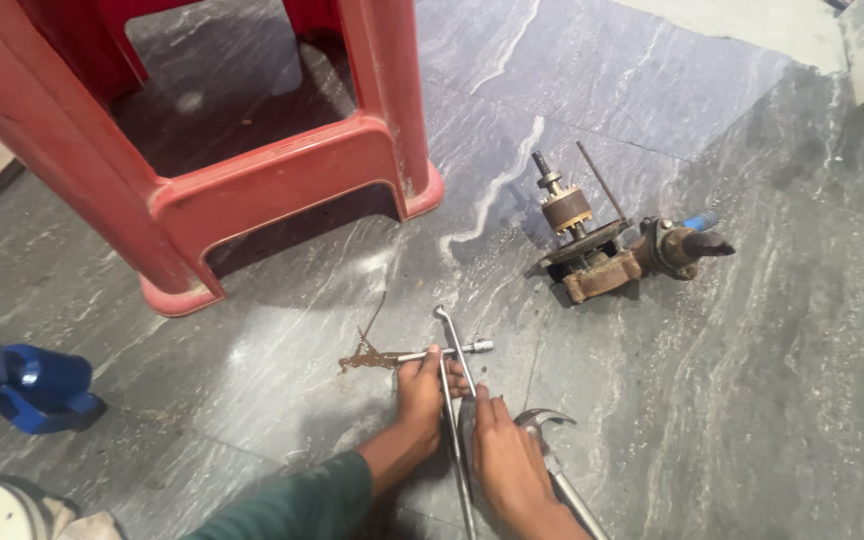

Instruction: The person uses a T-handle wrench and a combination wrench to loosen and tighten bolts on a mechanical part placed on the floor. They adjust the part's position and continue working on it with the wrenches.

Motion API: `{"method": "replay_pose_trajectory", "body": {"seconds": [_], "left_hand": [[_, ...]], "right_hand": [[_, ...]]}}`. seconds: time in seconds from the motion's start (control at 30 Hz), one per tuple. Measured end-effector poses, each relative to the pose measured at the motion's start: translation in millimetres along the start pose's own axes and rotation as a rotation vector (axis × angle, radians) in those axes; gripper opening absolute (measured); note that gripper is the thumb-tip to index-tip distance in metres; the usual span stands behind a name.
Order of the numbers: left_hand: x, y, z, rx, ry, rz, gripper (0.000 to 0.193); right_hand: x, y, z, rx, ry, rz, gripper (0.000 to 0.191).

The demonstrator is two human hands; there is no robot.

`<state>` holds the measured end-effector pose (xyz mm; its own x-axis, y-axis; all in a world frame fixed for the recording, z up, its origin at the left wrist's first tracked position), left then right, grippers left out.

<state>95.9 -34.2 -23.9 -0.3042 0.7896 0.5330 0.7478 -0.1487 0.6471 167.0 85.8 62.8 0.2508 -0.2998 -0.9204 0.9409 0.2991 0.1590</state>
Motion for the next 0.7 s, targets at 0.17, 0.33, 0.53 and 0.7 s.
{"method": "replay_pose_trajectory", "body": {"seconds": [0.17,0.33,0.53,0.7], "left_hand": [[1.3,25.9,-6.8,0.028,-0.290,0.083,0.029],[-14.8,80.0,8.8,0.411,-0.999,0.149,0.067],[-43.0,113.6,50.1,0.875,-1.846,0.213,0.057],[-68.7,107.7,48.1,0.870,-1.831,0.903,0.032]], "right_hand": [[-0.7,-7.0,-2.0,0.088,-0.035,-0.021,0.052],[-4.5,-10.0,2.4,0.135,-0.060,0.024,0.054],[-5.9,-11.3,1.1,0.112,-0.040,0.057,0.062],[-2.3,-10.0,-2.1,0.072,-0.037,-0.003,0.057]]}}
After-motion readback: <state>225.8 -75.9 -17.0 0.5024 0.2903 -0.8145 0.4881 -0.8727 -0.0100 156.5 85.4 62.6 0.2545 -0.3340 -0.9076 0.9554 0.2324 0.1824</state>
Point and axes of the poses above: each hand's wrist, its own y-axis away from the middle knuckle, its own x-axis out of the palm, z = x × y, the point moved 1 cm from there along -y, towards the middle knuckle, and after that the axes turned 12 degrees about -x, right-handed, at the moved point
